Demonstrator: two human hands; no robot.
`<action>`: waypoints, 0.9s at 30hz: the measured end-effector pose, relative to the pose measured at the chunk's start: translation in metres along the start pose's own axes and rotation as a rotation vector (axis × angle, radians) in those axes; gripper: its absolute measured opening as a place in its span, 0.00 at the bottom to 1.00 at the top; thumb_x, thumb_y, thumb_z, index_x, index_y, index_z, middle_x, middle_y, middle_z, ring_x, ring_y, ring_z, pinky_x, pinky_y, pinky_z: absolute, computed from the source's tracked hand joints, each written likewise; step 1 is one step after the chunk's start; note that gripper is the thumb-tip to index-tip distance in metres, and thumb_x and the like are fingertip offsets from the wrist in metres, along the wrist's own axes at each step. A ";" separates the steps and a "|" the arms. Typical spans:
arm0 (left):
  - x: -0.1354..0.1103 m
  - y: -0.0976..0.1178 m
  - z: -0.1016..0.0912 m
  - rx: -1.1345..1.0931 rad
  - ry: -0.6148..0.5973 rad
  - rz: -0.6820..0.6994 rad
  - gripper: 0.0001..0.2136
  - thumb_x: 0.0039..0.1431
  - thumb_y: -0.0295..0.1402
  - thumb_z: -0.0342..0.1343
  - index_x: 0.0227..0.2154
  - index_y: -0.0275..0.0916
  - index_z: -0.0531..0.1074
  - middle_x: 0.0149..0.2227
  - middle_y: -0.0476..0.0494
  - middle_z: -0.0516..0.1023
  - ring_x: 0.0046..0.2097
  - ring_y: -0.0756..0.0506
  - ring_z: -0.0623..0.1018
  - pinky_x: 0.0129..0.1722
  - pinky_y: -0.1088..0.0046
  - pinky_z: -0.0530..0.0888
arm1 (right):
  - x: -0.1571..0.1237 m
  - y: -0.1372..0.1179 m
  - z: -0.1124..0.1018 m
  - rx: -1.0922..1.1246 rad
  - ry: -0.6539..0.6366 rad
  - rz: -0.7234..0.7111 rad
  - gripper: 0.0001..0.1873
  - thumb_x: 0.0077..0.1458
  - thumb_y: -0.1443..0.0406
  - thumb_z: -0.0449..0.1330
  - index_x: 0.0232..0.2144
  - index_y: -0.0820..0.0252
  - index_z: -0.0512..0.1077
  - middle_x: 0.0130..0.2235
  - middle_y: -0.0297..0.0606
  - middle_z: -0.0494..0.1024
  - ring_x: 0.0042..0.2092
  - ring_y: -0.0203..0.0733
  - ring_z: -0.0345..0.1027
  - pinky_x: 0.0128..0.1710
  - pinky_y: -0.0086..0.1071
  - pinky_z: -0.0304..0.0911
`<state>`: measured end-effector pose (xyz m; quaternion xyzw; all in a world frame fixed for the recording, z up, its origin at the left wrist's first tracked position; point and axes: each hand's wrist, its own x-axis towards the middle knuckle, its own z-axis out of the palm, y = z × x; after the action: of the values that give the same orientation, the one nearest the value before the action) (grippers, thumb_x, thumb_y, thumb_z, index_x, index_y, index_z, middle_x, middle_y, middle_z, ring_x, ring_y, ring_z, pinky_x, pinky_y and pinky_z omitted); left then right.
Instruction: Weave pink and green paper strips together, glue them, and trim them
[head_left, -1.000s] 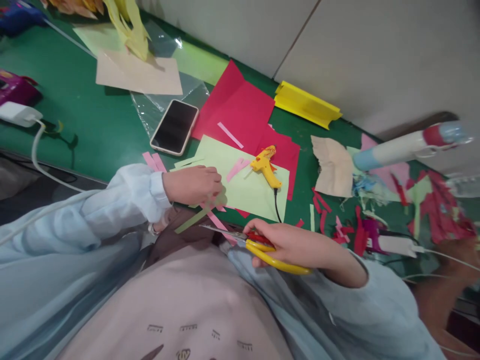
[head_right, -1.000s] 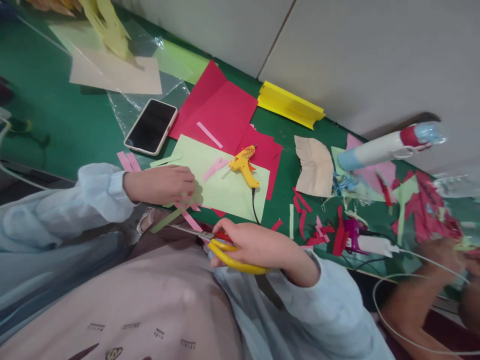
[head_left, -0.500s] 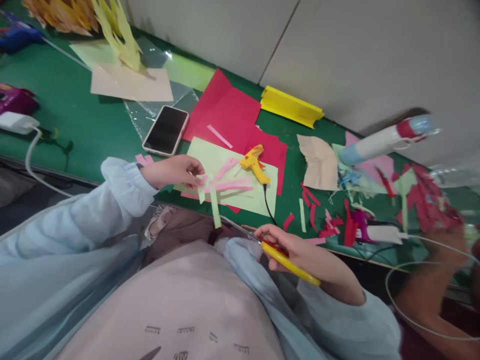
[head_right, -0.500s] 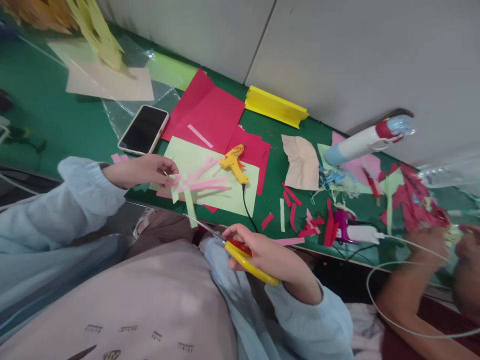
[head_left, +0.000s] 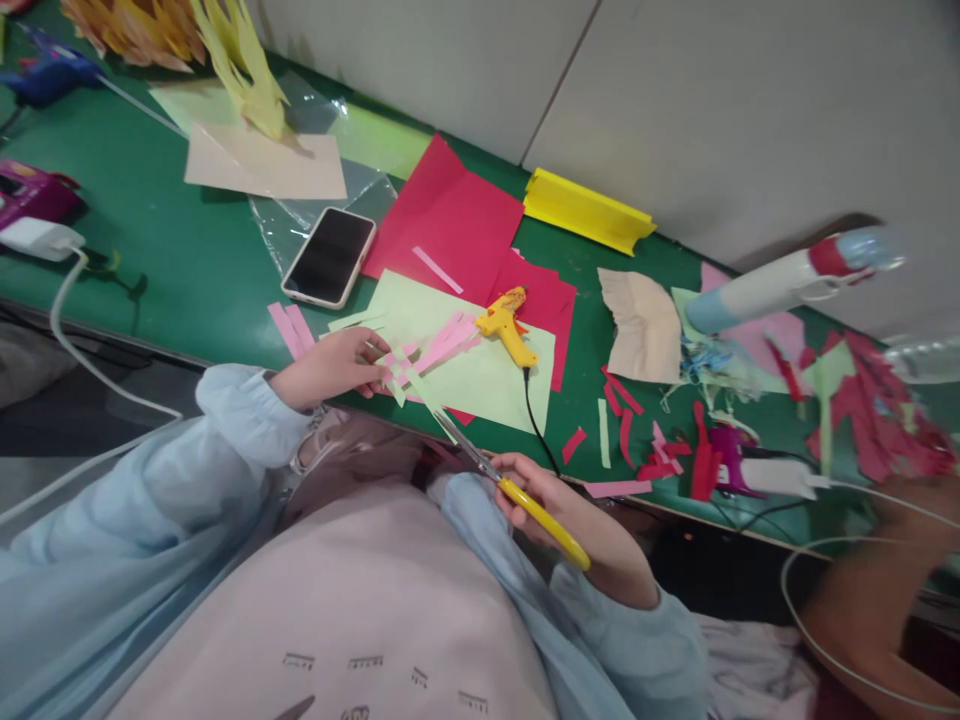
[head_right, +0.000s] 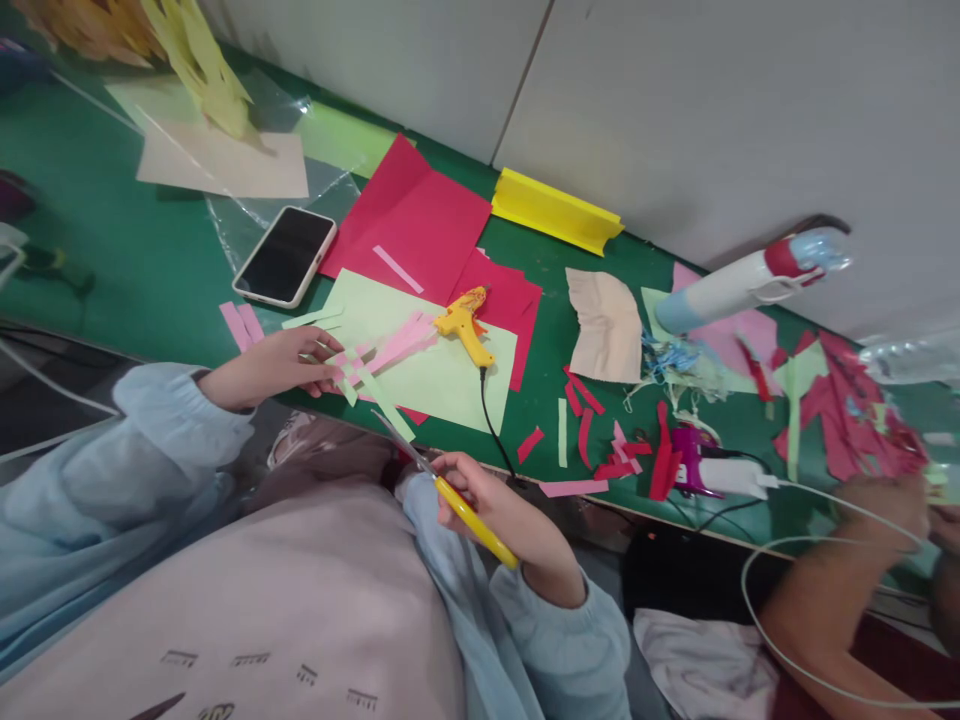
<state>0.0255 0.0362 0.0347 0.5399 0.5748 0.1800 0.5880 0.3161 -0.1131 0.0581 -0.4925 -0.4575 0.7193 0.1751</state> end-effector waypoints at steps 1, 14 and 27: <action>-0.001 0.001 0.000 0.008 0.005 -0.005 0.11 0.49 0.29 0.61 0.37 0.37 0.69 0.26 0.46 0.79 0.25 0.45 0.80 0.26 0.71 0.77 | 0.001 0.003 0.003 0.043 0.004 0.000 0.22 0.56 0.54 0.61 0.48 0.55 0.60 0.32 0.30 0.64 0.28 0.31 0.55 0.24 0.26 0.51; 0.004 0.007 -0.005 0.061 0.025 -0.028 0.13 0.50 0.41 0.60 0.30 0.34 0.75 0.21 0.42 0.77 0.24 0.46 0.77 0.23 0.75 0.72 | 0.007 0.030 0.025 0.410 0.101 -0.045 0.27 0.49 0.48 0.64 0.46 0.54 0.63 0.32 0.30 0.66 0.20 0.25 0.49 0.15 0.22 0.45; -0.018 0.006 0.005 -0.010 -0.024 0.003 0.10 0.46 0.38 0.63 0.25 0.37 0.71 0.21 0.49 0.73 0.22 0.52 0.69 0.20 0.78 0.66 | 0.014 0.056 0.050 0.430 0.102 -0.143 0.28 0.53 0.44 0.60 0.45 0.55 0.61 0.30 0.28 0.66 0.19 0.24 0.46 0.16 0.24 0.43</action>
<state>0.0277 0.0213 0.0467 0.5400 0.5660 0.1773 0.5972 0.2773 -0.1566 0.0088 -0.4460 -0.3178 0.7602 0.3496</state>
